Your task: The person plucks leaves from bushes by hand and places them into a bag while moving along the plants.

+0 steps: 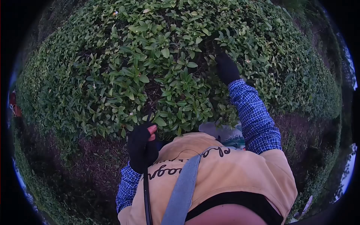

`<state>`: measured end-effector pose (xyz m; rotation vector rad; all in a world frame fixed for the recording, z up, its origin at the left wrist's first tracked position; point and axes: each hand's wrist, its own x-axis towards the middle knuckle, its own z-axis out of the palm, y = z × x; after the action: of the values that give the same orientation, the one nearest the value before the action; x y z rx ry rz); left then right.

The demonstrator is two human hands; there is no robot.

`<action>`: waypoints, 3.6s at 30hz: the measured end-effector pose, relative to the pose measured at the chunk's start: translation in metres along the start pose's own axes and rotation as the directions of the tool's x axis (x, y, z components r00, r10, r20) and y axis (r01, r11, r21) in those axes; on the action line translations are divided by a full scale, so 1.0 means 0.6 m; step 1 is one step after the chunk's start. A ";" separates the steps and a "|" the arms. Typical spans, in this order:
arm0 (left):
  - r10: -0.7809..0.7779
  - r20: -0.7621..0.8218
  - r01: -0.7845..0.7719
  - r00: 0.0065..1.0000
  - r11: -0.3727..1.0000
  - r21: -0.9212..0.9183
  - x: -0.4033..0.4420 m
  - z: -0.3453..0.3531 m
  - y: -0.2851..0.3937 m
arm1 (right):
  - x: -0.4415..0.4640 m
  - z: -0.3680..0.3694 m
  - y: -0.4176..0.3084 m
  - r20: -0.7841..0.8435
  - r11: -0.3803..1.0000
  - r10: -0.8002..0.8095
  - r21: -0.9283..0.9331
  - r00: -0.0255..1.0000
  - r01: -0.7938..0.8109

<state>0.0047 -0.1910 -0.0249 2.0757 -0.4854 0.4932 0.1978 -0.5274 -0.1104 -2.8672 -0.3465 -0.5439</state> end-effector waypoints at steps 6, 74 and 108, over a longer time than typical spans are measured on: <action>-0.032 0.001 0.031 1.000 0.998 0.063 -0.023 -0.010 0.008 | 0.011 0.023 -0.010 0.253 0.993 0.058 -0.115 0.966 -0.029; -0.023 -0.082 0.024 0.996 1.000 0.011 -0.159 -0.211 -0.028 | -0.271 -0.006 -0.351 0.308 0.989 -0.052 0.147 0.950 0.006; -0.002 -0.099 0.004 0.995 1.000 0.018 -0.234 -0.249 -0.020 | -0.319 0.085 -0.367 0.186 0.870 0.206 0.415 0.961 -0.267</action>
<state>-0.1309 -0.0368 -0.0314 2.0584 -0.4205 0.5976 -0.0166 -0.3421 -0.1962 -2.4608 -0.1104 -0.1910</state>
